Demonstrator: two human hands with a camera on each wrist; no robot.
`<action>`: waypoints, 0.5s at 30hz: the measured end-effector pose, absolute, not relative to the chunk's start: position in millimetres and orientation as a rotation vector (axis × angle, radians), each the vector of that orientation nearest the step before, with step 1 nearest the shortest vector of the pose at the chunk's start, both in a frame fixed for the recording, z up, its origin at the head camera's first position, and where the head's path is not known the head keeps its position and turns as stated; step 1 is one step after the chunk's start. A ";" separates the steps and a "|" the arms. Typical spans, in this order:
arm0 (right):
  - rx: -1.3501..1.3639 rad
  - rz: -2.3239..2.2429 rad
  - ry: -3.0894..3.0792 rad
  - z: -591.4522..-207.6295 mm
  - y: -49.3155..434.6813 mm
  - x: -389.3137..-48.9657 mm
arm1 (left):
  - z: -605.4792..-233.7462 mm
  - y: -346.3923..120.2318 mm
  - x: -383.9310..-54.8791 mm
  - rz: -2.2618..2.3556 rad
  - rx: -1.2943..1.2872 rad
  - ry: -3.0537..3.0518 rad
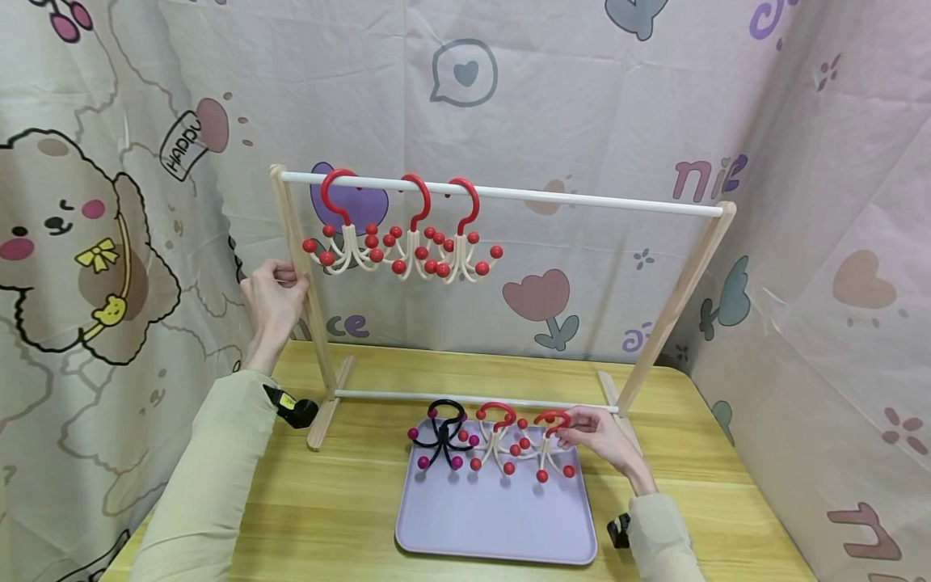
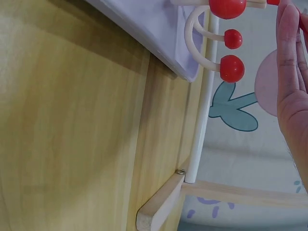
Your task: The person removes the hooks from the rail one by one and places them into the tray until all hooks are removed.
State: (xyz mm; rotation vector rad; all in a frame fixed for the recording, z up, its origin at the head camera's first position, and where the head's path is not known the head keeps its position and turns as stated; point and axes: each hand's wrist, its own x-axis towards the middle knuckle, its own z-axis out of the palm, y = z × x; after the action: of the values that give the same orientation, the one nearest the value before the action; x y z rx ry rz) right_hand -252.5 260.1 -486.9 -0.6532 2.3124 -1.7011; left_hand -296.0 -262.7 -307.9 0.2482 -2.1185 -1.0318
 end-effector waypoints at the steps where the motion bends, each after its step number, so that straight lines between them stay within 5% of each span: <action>1: -0.647 -1.698 2.314 -487.0 260.0 -252.4 | -307.9 -262.6 -295.9 -1.033 0.249 -2.119; 15: -0.609 -1.697 2.320 -489.2 260.3 -251.6 | -308.4 -262.2 -296.2 -1.024 0.247 -2.108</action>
State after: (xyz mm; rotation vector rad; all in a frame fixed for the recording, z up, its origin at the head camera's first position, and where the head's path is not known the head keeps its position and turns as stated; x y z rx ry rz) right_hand -251.6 260.3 -489.2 -0.6094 2.3201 -1.6965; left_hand -296.2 -262.2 -308.4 0.2470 -2.1076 -1.0244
